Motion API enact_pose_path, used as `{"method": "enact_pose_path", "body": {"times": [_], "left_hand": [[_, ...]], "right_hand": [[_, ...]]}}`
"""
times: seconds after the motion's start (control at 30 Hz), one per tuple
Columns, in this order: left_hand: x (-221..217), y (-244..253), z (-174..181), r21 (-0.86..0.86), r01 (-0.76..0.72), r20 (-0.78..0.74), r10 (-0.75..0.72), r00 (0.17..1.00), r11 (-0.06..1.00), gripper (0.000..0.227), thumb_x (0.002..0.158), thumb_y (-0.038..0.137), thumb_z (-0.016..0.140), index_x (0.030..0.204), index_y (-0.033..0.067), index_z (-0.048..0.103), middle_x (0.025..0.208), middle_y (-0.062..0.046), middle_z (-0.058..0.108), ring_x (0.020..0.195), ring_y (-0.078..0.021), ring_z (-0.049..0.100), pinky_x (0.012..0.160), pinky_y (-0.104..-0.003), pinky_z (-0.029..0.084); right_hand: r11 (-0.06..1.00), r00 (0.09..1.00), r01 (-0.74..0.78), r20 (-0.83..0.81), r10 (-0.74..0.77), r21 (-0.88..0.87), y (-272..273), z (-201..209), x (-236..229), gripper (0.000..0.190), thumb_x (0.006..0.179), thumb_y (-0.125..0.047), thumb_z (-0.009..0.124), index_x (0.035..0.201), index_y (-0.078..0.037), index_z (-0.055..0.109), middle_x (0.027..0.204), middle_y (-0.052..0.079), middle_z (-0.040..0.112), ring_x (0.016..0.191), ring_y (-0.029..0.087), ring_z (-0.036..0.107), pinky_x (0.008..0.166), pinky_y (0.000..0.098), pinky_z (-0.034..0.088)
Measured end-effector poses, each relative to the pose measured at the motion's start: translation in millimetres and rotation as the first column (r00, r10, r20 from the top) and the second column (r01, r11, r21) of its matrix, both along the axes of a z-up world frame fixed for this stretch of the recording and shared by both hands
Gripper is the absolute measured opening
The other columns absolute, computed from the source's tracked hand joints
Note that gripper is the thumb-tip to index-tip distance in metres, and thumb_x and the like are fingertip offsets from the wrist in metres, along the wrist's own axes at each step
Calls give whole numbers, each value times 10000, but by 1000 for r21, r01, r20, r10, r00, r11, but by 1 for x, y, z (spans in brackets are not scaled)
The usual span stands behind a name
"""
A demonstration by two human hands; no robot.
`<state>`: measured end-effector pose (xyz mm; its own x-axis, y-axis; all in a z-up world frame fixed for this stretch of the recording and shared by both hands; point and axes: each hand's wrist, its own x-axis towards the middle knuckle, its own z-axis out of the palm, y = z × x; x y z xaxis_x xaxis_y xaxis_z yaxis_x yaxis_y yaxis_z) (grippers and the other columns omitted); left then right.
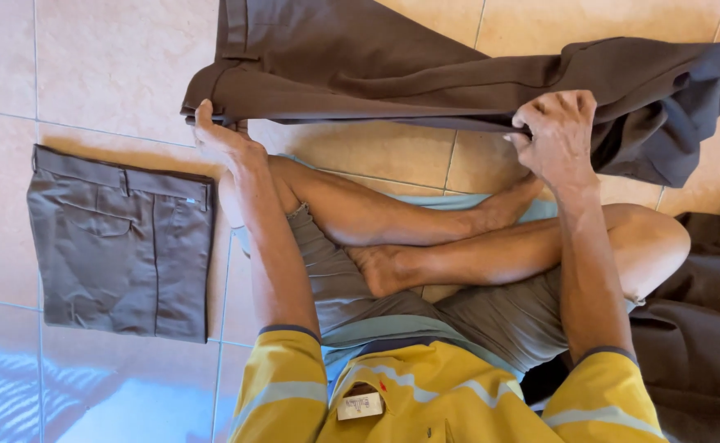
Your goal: Folding brown trousers on a tiled floor and stacking them neatly.
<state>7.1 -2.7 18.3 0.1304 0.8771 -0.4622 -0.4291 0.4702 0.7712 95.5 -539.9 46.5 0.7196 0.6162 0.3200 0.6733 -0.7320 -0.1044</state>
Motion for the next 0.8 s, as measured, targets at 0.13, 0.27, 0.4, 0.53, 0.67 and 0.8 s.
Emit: {"method": "enact_pose_path", "body": {"times": [0.13,0.27,0.4,0.53,0.67,0.8], "left_hand": [[-2,4,-10,-39,42,-34,-44,998,998,539,744,90,797,1203,85,514,981,-197,565,786,-370,652,689,-490,679],[5,12,-40,-59,131,-100,-136,986,990,612,804,143,739,1320,35,430,1072,-241,514,864,-405,645,766,-480,681],[10,30,-76,-108,319,-190,-335,923,942,671,862,192,684,1419,69,331,1206,-317,476,923,-539,670,800,-560,690],[-2,-14,8,-103,563,-357,-559,749,820,580,890,280,652,1318,-30,413,1134,-256,535,917,-440,753,788,-444,705],[-9,-49,65,1,761,-420,-690,590,649,261,893,124,661,957,-128,640,747,-174,668,521,-194,662,481,-234,608],[12,-57,68,-157,894,-550,-789,275,421,260,893,99,654,1044,-112,641,839,-218,697,635,-274,714,564,-310,656]], "right_hand": [[999,998,32,58,-34,29,-8,-21,6,289,834,-119,960,897,-216,695,931,40,657,1135,261,735,1278,604,159],[992,993,114,-49,-112,51,7,0,-8,163,912,-145,785,993,-230,673,1006,-15,594,909,209,686,864,350,558],[993,929,102,-353,-114,-54,12,34,-18,61,913,-144,677,964,-172,658,960,103,649,857,365,694,770,458,561],[936,817,160,-574,53,314,-4,97,-12,157,865,-5,703,962,-122,743,961,158,721,958,381,713,864,472,546],[825,745,301,-658,110,479,-27,119,-13,211,861,75,641,1048,21,724,971,67,686,804,165,582,741,262,452],[840,725,388,-688,-25,378,-35,98,-6,225,838,59,637,1030,1,739,968,75,709,774,193,587,717,288,461]]}}
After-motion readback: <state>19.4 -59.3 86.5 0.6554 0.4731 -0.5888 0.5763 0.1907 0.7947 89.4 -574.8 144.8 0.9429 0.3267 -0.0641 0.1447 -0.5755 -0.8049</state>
